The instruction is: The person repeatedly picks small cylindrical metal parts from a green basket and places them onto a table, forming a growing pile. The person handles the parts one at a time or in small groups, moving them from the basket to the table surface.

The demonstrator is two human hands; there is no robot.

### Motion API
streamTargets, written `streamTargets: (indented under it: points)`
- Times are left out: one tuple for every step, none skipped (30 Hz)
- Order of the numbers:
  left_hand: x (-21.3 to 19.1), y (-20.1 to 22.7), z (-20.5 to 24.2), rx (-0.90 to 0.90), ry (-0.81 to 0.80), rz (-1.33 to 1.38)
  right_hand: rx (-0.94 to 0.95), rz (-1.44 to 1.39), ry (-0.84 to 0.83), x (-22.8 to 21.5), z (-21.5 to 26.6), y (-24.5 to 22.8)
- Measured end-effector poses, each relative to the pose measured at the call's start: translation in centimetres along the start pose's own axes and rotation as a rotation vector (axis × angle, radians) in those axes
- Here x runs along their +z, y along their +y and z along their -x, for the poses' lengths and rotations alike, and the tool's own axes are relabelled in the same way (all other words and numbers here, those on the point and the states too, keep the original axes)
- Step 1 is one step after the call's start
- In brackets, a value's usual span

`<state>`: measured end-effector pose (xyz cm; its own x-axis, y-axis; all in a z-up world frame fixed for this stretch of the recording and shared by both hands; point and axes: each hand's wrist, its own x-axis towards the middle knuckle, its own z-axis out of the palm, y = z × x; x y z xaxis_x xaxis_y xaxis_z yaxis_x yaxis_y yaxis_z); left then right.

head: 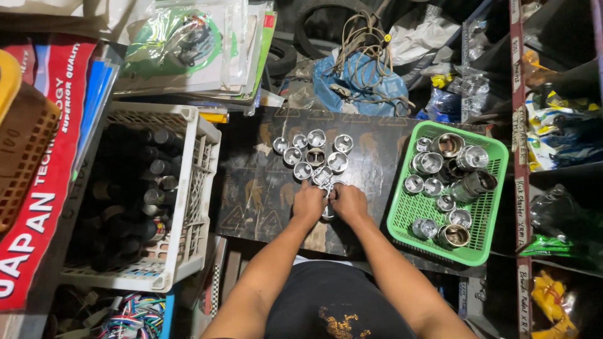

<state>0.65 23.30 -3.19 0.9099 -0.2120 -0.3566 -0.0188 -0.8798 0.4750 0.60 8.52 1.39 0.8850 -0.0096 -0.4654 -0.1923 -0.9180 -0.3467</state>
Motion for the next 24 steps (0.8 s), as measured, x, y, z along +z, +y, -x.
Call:
streamTargets:
  points:
    - [0.0,0.0,0.0,0.003,-0.001,0.001,0.003,0.001,0.001,0.3,-0.1,0.2]
    - [0.1,0.0,0.0,-0.010,0.007,0.007,0.004,0.009,-0.001,0.6,-0.3,0.5]
    - [0.2,0.0,-0.1,-0.023,0.014,0.015,0.006,0.018,-0.004,0.9,-0.4,0.8]
    - [0.3,0.2,0.2,-0.021,0.012,0.017,0.009,0.020,-0.003,0.8,0.0,0.8]
    - [0.4,0.1,0.6,-0.009,0.006,0.034,-0.003,0.022,0.016,0.7,0.3,0.6]
    - [0.5,0.1,1.0,0.003,0.000,0.051,-0.014,0.024,0.035,0.7,0.6,0.5]
    - [0.3,0.1,1.2,0.001,0.004,0.052,-0.018,0.025,0.036,1.1,0.4,0.8]
    - [0.2,0.1,1.5,0.036,0.023,0.076,-0.036,-0.022,0.061,1.5,0.3,1.1]
    - [0.1,0.2,1.9,0.072,0.039,0.101,-0.050,-0.070,0.084,2.0,0.3,1.5]
    - [0.0,0.1,1.8,0.072,0.039,0.101,-0.051,-0.070,0.084,1.8,0.4,1.3]
    - [0.1,0.1,1.8,0.070,0.041,0.110,-0.062,-0.086,0.101,1.7,0.6,1.2]
    - [0.1,0.1,1.9,0.067,0.044,0.120,-0.074,-0.103,0.119,1.6,0.9,1.1]
    - [0.2,0.0,1.8,0.064,0.046,0.122,-0.077,-0.100,0.117,1.8,0.6,1.4]
    - [0.3,0.0,1.8,0.067,0.057,0.141,-0.085,-0.097,0.123,1.9,0.4,1.6]
    - [0.4,-0.1,1.6,0.073,0.070,0.158,-0.093,-0.096,0.133,2.0,0.1,1.7]
    - [0.3,-0.1,1.4,0.072,0.073,0.159,-0.096,-0.094,0.133,2.1,-0.1,1.7]
    - [0.3,-0.1,1.2,0.053,0.061,0.154,-0.086,-0.094,0.131,2.1,-0.3,1.6]
    - [0.2,-0.1,0.9,0.035,0.050,0.150,-0.076,-0.094,0.128,2.0,-0.6,1.6]
    - [0.0,-0.1,0.6,0.035,0.050,0.149,-0.077,-0.095,0.129,1.8,-0.7,1.4]
    - [-0.3,-0.2,0.3,0.031,0.051,0.153,-0.077,-0.095,0.130,1.5,-0.9,1.2]
    - [-0.5,-0.2,0.0,0.027,0.049,0.158,-0.074,-0.095,0.130,1.3,-1.0,1.0]
    - [-0.7,-0.3,-0.2,0.028,0.047,0.157,-0.073,-0.096,0.130,1.3,-1.5,0.9]
    - [-0.9,-0.3,-0.4,0.034,0.046,0.144,-0.080,-0.108,0.136,1.4,-1.9,0.8]
    - [-1.2,-0.4,-0.7,0.041,0.045,0.131,-0.088,-0.119,0.142,1.4,-2.4,0.7]
